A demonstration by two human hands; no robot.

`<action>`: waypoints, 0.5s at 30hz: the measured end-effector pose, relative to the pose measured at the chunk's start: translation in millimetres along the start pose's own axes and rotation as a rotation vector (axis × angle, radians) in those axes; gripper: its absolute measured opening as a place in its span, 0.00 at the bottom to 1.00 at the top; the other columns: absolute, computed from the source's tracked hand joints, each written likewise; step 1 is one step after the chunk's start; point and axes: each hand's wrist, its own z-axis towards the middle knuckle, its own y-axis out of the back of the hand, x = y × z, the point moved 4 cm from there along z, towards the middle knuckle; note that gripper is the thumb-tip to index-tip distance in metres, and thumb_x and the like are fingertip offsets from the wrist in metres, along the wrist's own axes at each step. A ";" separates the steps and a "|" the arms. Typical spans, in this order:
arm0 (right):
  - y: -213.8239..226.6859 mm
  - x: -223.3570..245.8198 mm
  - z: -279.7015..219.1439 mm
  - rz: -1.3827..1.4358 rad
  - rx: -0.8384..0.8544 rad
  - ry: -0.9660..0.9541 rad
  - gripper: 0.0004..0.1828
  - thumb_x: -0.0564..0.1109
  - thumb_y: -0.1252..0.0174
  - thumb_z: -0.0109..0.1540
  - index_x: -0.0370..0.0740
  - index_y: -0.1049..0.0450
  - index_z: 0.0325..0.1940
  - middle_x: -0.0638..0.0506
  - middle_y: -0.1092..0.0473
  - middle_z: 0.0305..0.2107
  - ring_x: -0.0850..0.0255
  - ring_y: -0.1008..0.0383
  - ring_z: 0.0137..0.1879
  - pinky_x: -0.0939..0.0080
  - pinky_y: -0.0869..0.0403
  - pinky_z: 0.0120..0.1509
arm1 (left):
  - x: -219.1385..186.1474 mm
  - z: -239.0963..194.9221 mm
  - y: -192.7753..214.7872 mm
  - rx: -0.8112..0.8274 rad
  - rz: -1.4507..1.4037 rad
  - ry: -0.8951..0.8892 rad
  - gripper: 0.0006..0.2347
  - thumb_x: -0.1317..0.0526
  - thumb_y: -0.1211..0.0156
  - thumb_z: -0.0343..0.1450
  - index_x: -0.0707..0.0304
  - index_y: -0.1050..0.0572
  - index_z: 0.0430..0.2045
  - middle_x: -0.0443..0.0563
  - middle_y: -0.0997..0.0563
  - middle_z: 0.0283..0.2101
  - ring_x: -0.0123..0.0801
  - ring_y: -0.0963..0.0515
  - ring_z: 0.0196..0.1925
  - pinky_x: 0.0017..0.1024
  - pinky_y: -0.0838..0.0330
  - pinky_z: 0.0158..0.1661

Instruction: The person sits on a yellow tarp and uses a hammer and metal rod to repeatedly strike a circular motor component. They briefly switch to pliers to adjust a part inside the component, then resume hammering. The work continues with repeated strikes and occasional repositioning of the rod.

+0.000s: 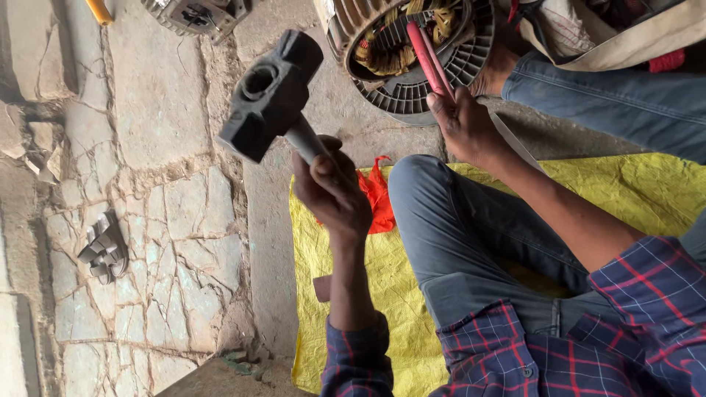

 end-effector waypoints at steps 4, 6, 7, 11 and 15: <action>-4.8 -9.2 -6.9 0.007 -0.056 0.029 0.28 0.67 0.51 0.71 0.37 0.38 0.39 0.48 0.34 0.20 0.60 0.31 0.25 0.55 0.33 0.29 | 55.9 2.9 -55.0 0.170 0.316 0.148 0.16 0.52 0.54 0.82 0.69 0.29 0.38 0.46 0.33 0.23 0.24 0.35 0.24 0.29 0.40 0.25; -5.0 0.4 -6.3 -0.008 -0.092 0.084 0.27 0.65 0.51 0.71 0.37 0.37 0.40 0.48 0.32 0.20 0.60 0.30 0.25 0.55 0.33 0.30 | 66.6 4.5 -59.0 0.298 0.506 0.137 0.15 0.53 0.53 0.82 0.69 0.28 0.37 0.49 0.32 0.22 0.27 0.36 0.22 0.31 0.40 0.25; -2.4 6.9 -2.7 -0.019 -0.110 0.126 0.26 0.65 0.50 0.71 0.38 0.37 0.41 0.48 0.32 0.21 0.61 0.29 0.26 0.56 0.32 0.30 | 68.4 8.0 -54.5 0.312 0.589 0.139 0.14 0.54 0.52 0.82 0.69 0.27 0.37 0.50 0.32 0.21 0.27 0.36 0.22 0.33 0.41 0.24; -5.1 -4.8 -11.7 -0.058 0.041 -0.042 0.26 0.65 0.52 0.69 0.38 0.40 0.43 0.47 0.33 0.19 0.56 0.30 0.22 0.52 0.33 0.26 | 53.8 -9.0 -9.6 0.250 0.446 0.205 0.16 0.52 0.56 0.80 0.67 0.28 0.36 0.45 0.31 0.19 0.21 0.33 0.19 0.29 0.43 0.20; 3.0 -4.4 -2.4 -0.046 0.027 0.039 0.28 0.66 0.51 0.72 0.36 0.40 0.44 0.48 0.34 0.20 0.59 0.31 0.23 0.55 0.32 0.27 | 21.0 -10.4 20.8 0.044 0.247 0.049 0.18 0.49 0.59 0.83 0.66 0.28 0.36 0.39 0.36 0.21 0.15 0.40 0.21 0.23 0.50 0.23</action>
